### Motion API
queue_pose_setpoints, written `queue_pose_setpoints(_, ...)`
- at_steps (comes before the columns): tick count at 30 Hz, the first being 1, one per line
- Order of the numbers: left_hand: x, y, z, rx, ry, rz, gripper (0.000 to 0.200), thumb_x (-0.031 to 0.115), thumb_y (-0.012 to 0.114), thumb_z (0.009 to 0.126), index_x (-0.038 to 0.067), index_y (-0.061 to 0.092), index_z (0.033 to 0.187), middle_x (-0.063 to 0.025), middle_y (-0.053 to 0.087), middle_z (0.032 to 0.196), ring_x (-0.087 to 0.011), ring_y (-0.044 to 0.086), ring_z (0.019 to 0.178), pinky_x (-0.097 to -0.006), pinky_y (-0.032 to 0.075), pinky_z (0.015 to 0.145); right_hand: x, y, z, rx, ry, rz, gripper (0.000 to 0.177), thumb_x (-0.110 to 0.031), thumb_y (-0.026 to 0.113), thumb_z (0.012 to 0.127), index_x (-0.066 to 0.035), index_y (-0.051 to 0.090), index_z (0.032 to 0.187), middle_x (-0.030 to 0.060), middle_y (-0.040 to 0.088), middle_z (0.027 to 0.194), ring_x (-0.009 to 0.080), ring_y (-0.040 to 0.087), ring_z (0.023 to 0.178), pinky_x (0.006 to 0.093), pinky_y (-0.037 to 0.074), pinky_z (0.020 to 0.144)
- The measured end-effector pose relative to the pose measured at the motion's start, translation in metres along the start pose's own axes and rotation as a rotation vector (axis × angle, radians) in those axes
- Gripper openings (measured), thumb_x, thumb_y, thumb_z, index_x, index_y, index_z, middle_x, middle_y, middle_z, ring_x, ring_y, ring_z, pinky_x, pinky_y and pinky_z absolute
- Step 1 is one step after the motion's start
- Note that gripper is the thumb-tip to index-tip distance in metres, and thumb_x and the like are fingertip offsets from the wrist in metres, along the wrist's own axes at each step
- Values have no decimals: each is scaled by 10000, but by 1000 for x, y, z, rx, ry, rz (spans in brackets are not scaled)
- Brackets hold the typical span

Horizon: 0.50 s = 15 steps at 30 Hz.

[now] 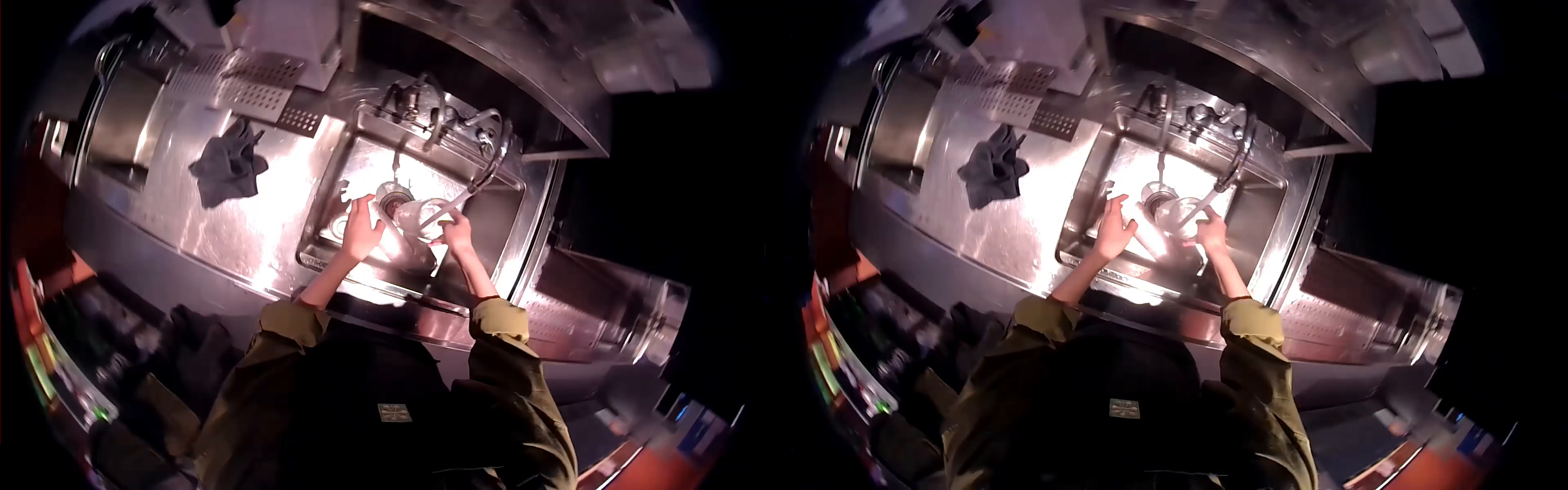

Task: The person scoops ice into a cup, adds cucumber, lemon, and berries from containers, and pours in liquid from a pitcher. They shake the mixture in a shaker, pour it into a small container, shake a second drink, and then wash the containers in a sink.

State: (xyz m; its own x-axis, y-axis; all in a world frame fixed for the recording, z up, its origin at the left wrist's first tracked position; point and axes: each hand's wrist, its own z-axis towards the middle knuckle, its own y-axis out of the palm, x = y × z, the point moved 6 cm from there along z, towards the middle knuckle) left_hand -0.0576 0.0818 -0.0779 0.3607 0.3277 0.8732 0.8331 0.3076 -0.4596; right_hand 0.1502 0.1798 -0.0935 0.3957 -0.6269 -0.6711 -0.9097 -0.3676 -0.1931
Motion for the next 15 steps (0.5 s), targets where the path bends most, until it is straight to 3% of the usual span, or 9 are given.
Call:
queue_pose_setpoints(1,-2,1,-2,15,-13,-33,515,42,600,696,-13,403,1169,-220,455,1123,-371,465,1064,-404,400,900,15,-10,11,90,-45,81,494,119,322,751,33,451,1220,282,537,1049,347,633,572,363,571,458)
queue_pose_setpoints(4,-4,3,1,57,-37,-111,493,43,594,705,-21,413,1159,-215,463,1115,-365,469,1062,-397,392,911,57,-17,48,201,-308,-427,517,113,317,709,47,481,1195,255,603,922,299,632,542,349,558,434)
queue_pose_setpoints(5,-2,0,3,58,-47,-120,487,43,591,708,-25,413,1156,-216,465,1113,-364,470,1060,-397,392,912,0,-4,-11,146,-116,-207,517,59,403,686,-51,564,1165,265,619,792,279,656,679,377,513,618)
queue_pose_setpoints(7,4,-1,4,42,-63,-145,477,42,585,712,-32,413,1151,-217,468,1111,-364,472,1056,-396,392,913,19,-19,-4,186,-101,-100,529,68,400,685,-60,561,1172,260,623,798,263,658,685,378,522,610)
queue_pose_setpoints(9,3,0,6,72,-58,-169,459,45,580,718,-25,419,1142,-211,474,1110,-362,481,1045,-390,398,906,24,-9,-4,401,-415,-659,533,93,378,690,-68,565,1163,241,636,837,275,658,686,387,544,587)
queue_pose_setpoints(10,5,-2,8,80,-34,-162,454,46,579,719,-24,421,1139,-210,475,1110,-361,483,1043,-387,401,904,27,-6,-2,336,-417,-707,522,84,397,691,-84,578,1150,253,629,855,303,655,708,396,529,630)
queue_pose_setpoints(13,0,3,5,-19,-102,-181,426,74,573,747,1,430,1143,-189,482,1117,-328,501,1038,-374,409,898,23,-18,-11,129,-200,-179,508,90,379,672,-5,565,1135,235,628,791,262,660,661,376,544,547)
queue_pose_setpoints(14,-2,5,2,-53,-136,-171,420,82,570,760,2,431,1148,-181,483,1130,-313,504,1046,-367,409,902,66,-29,27,281,-428,-450,469,93,373,685,1,582,1095,221,631,799,267,662,651,367,548,513)
queue_pose_setpoints(15,-7,6,0,-84,-172,-159,413,90,568,773,3,432,1152,-174,484,1142,-298,507,1054,-360,408,906,38,-8,3,402,-742,-718,435,95,370,711,6,584,1079,209,632,837,287,657,631,356,553,444)
